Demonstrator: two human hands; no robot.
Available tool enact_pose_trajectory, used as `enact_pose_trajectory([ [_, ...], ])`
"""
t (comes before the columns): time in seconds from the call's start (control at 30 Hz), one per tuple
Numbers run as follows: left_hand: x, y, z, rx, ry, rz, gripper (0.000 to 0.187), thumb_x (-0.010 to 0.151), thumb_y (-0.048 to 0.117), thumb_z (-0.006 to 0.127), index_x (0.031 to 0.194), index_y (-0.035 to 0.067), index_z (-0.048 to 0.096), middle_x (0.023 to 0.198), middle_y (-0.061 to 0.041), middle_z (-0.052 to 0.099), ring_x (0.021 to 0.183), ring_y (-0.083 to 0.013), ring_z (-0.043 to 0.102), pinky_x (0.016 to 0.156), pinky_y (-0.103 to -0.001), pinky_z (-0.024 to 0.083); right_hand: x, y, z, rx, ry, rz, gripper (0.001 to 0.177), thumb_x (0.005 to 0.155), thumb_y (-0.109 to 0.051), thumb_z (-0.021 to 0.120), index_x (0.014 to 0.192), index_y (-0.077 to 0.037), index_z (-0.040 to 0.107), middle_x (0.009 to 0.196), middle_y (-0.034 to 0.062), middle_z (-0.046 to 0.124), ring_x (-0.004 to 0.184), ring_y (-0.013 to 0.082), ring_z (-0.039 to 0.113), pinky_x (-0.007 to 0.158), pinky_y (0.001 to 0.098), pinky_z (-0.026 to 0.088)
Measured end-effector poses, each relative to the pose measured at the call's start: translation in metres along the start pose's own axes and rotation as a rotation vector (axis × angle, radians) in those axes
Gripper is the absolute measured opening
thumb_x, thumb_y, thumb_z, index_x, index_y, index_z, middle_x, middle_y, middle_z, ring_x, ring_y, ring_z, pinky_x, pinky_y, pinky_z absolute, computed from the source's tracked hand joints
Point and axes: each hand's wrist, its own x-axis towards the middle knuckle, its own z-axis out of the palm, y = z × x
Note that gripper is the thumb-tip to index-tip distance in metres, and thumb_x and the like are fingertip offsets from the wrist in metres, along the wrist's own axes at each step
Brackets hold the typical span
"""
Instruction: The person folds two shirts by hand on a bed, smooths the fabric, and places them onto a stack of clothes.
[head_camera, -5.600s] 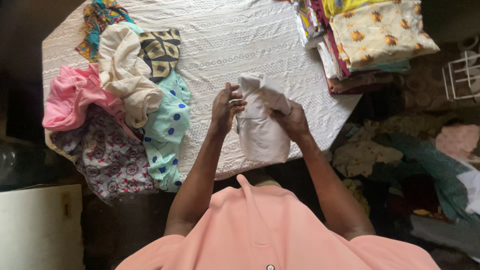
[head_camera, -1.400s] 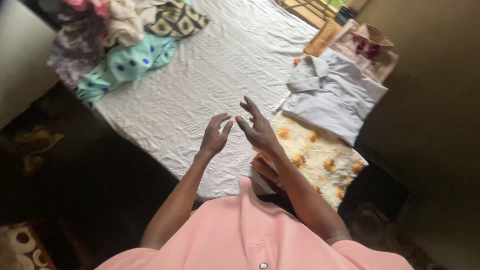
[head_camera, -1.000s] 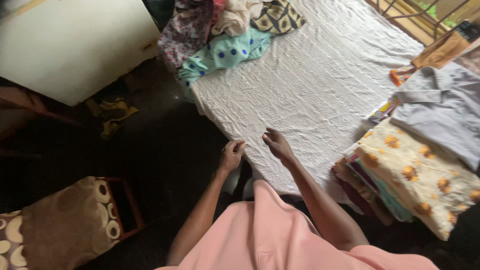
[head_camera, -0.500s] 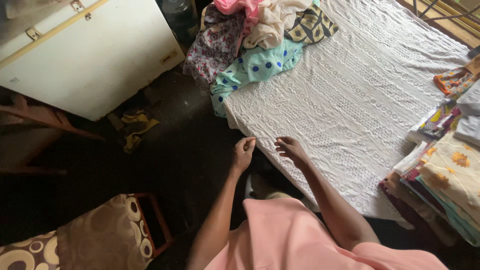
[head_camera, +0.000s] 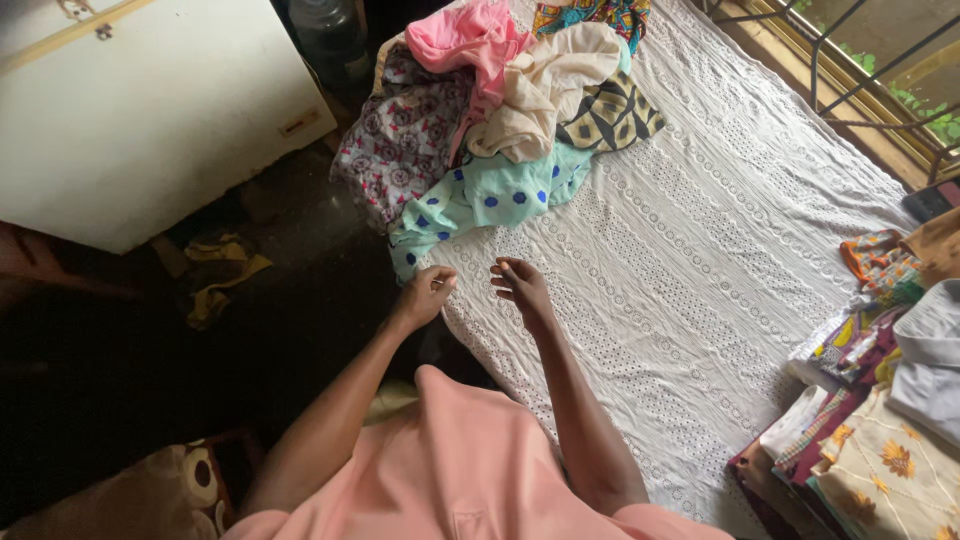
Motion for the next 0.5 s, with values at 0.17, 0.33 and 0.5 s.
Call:
enact_pose_trajectory([
  [0.17,0.063,-0.002,-0.004,-0.042,-0.089,-0.096,0.036,0.094,0.029,0.070,0.120,0.003,0.071,0.109,-0.009,0.077,0.096,-0.0202,0.072,0.086,-0.035,0.057,0.015,-0.032,0.021,-0.022,-0.026,-0.100,0.045,0.102,-0.036,0.062,0.133,-0.005,0.063,0.120,0.0101,0.074,0.105,0.0200,0.071,0.087,0.0349,0.057],
  [0.33,0.134,0.005,-0.012,-0.119,-0.226,-0.074,0.038,0.095,0.030,0.070,0.121,0.003,0.069,0.108,-0.006,0.075,0.097,-0.0180,0.070,0.085,-0.033,0.056,0.039,-0.063,0.035,-0.380,-0.041,-0.183,0.048,0.100,-0.038,0.064,0.134,-0.005,0.062,0.120,0.0116,0.074,0.106,0.0225,0.072,0.087,0.0359,0.057],
  [0.5,0.235,-0.004,-0.013,-0.308,-0.114,0.066,0.049,0.091,0.019,0.076,0.134,0.004,0.057,0.127,-0.016,0.062,0.107,-0.0245,0.063,0.091,-0.037,0.055,0.086,-0.115,0.048,-0.565,0.126,-0.270,0.054,0.097,-0.030,0.068,0.143,-0.007,0.051,0.140,0.0148,0.060,0.120,0.0279,0.066,0.094,0.0394,0.060],
])
